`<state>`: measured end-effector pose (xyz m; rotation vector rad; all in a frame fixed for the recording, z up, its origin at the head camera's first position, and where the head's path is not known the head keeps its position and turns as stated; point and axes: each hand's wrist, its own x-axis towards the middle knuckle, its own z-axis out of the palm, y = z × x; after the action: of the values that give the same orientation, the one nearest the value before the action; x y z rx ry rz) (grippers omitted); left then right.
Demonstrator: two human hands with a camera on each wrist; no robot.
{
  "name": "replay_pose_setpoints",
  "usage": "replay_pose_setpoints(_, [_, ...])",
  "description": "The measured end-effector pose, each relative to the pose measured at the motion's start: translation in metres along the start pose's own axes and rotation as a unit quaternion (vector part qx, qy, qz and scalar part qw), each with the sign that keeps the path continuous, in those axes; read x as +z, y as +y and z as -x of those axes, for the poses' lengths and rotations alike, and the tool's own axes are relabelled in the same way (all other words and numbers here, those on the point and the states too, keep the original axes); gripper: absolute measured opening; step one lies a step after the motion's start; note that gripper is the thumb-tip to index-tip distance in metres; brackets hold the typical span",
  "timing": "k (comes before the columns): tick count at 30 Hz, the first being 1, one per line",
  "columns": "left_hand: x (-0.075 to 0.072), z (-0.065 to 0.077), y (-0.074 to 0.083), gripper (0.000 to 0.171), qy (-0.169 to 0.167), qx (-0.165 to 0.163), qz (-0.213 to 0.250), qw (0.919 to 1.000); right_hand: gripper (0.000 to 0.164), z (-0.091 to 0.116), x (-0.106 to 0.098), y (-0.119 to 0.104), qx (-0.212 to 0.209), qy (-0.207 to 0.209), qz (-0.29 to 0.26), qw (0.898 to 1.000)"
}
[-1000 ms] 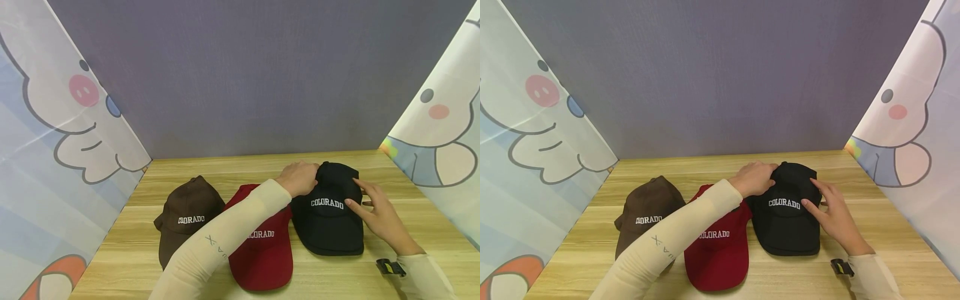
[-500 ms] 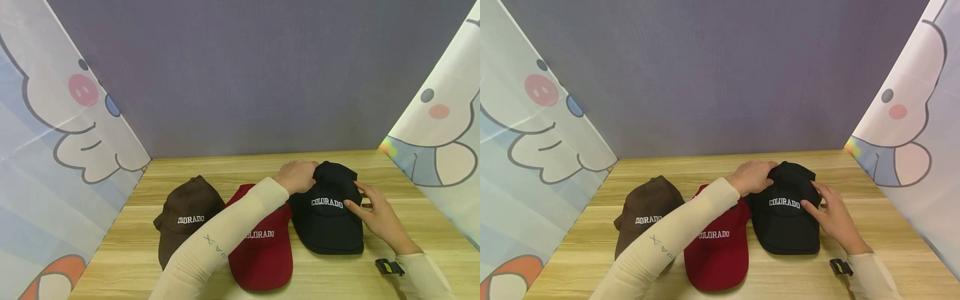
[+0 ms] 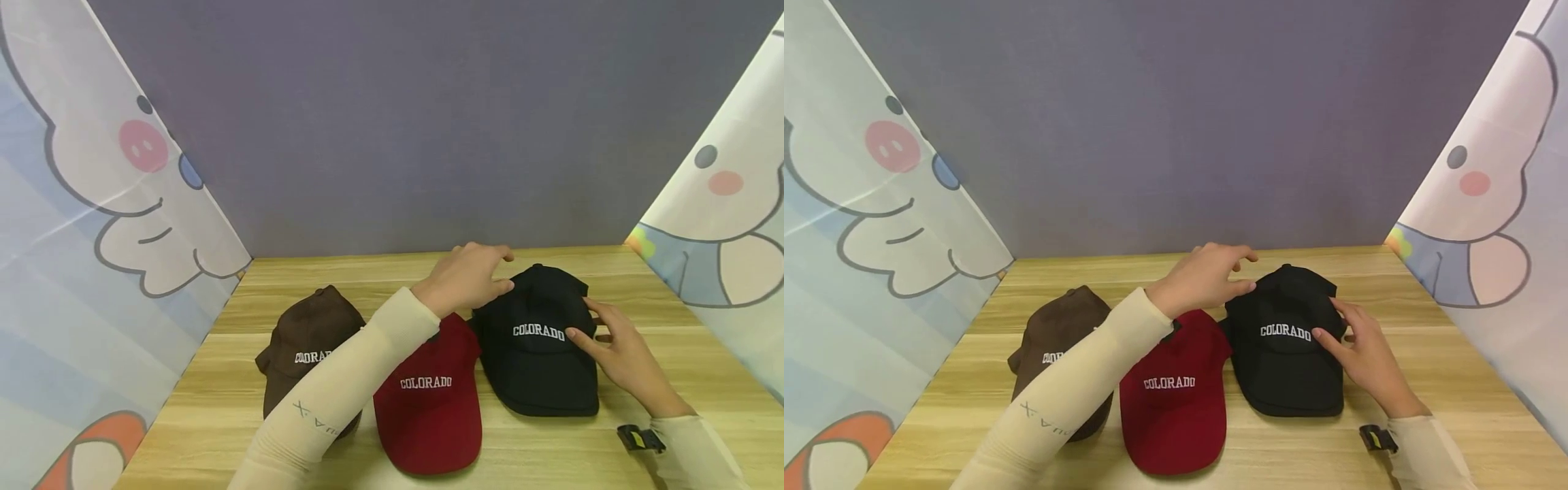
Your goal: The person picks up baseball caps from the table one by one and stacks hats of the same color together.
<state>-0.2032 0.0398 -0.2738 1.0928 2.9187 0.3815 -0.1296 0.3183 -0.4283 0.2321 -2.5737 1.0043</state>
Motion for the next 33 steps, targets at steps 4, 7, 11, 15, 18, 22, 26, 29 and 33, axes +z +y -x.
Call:
replay_pose_setpoints(4, [-0.007, 0.022, -0.009, 0.041, 0.034, 0.024, 0.001, 0.9991, 0.064, 0.0, -0.001, 0.0, -0.001, -0.001, 0.002, 1.0])
replay_pose_setpoints(7, [-0.008, 0.038, -0.017, 0.039, 0.043, 0.034, 0.004, 0.9985, 0.064, 0.0, -0.001, 0.0, 0.001, -0.002, 0.002, 1.0])
replay_pose_setpoints(11, [-0.004, 0.058, -0.03, 0.038, 0.046, 0.037, 0.004, 0.9982, 0.065, -0.001, 0.0, 0.0, 0.003, -0.003, 0.001, 1.0])
replay_pose_setpoints(15, [0.002, 0.076, -0.044, 0.043, 0.033, 0.024, -0.008, 0.9991, 0.065, -0.001, 0.0, 0.001, 0.003, -0.003, -0.001, 1.0])
replay_pose_setpoints(18, [0.009, 0.088, -0.051, 0.056, -0.004, -0.002, -0.029, 0.9996, 0.065, 0.0, 0.0, 0.002, 0.004, -0.004, -0.001, 1.0])
replay_pose_setpoints(22, [0.024, 0.097, -0.059, 0.08, -0.045, -0.022, -0.041, 0.9979, 0.065, 0.001, 0.0, 0.002, 0.004, -0.005, 0.001, 1.0])
replay_pose_setpoints(26, [0.036, 0.103, -0.066, 0.1, -0.06, -0.014, -0.021, 0.9979, 0.064, 0.002, 0.0, 0.001, -0.001, -0.004, 0.001, 1.0])
replay_pose_setpoints(29, [0.043, 0.104, -0.071, 0.106, -0.059, -0.003, 0.003, 0.9982, 0.064, 0.001, 0.0, 0.0, -0.005, 0.0, 0.001, 1.0])
replay_pose_setpoints(33, [0.047, 0.103, -0.076, 0.103, -0.047, 0.004, 0.038, 0.9982, 0.063, 0.0, 0.002, 0.001, -0.01, 0.007, 0.003, 1.0])
